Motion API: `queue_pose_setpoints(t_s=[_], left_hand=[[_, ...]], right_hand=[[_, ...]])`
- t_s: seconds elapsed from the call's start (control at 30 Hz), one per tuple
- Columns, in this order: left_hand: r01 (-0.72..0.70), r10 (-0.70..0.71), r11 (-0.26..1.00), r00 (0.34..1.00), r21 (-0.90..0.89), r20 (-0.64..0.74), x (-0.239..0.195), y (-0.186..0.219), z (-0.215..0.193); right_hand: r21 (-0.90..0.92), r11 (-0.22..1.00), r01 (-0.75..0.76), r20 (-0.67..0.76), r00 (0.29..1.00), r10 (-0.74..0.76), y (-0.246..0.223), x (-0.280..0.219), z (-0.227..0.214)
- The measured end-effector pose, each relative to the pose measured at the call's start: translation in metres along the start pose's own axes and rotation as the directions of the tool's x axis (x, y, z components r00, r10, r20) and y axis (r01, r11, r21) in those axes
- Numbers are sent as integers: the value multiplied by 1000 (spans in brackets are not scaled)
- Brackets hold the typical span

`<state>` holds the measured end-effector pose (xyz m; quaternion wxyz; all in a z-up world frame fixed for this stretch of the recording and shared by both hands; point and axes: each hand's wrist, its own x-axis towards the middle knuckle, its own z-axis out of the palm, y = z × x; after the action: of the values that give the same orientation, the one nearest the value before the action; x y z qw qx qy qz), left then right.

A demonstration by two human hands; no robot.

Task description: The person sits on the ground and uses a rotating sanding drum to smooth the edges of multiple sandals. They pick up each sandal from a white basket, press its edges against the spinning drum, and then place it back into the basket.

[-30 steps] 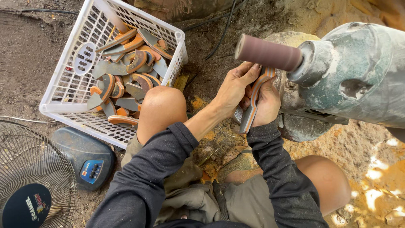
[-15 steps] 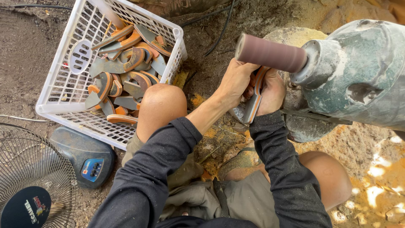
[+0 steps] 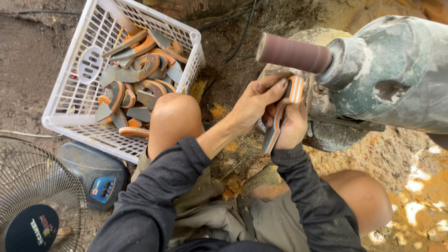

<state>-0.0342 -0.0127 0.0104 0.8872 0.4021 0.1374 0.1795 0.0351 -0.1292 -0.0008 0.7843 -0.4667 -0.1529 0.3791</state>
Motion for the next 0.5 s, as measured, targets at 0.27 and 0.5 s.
queue_pose_setpoints(t_s=[0.27, 0.5], left_hand=[[17, -17, 1000, 1000, -23, -7, -7, -6, 1], [21, -65, 984, 966, -174, -252, 53, 8, -30]], right_hand=[[13, 992, -126, 20, 992, 125, -13, -10, 14], [-255, 865, -432, 168, 861, 479, -35, 11, 29]])
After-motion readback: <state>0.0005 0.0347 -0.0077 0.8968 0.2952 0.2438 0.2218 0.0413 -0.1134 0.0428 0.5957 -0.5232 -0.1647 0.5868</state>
